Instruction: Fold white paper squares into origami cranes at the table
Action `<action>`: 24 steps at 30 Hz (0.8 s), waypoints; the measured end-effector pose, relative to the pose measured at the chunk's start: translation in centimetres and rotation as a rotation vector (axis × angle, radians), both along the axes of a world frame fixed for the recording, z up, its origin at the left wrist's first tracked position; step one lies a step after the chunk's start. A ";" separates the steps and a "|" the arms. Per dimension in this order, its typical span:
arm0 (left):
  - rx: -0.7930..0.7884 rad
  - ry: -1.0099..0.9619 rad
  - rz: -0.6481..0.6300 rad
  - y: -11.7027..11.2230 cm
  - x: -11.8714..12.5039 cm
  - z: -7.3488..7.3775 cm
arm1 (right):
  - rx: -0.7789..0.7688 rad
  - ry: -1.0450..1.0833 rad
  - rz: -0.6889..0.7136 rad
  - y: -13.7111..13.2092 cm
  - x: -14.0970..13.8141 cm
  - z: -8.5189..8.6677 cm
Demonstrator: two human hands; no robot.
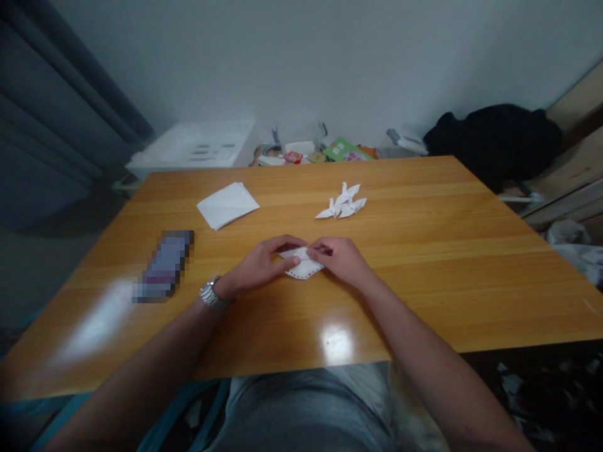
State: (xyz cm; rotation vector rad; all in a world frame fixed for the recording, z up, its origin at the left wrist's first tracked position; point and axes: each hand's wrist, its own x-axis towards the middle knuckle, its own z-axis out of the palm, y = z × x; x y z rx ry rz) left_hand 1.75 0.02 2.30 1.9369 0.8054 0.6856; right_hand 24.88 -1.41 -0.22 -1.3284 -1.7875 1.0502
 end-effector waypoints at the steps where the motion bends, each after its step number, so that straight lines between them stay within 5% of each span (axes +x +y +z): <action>1: 0.022 0.020 -0.014 0.0 -0.1 0.1 | 0.004 0.006 -0.021 0.1 0.1 0.0; 13: 0.104 0.024 0.158 0.9 -0.4 -1.2 | 0.002 0.081 -0.030 0.3 0.4 -0.2; 24: 0.176 0.062 0.115 0.4 -0.1 -0.9 | -0.062 0.074 0.073 -0.2 -0.6 -0.2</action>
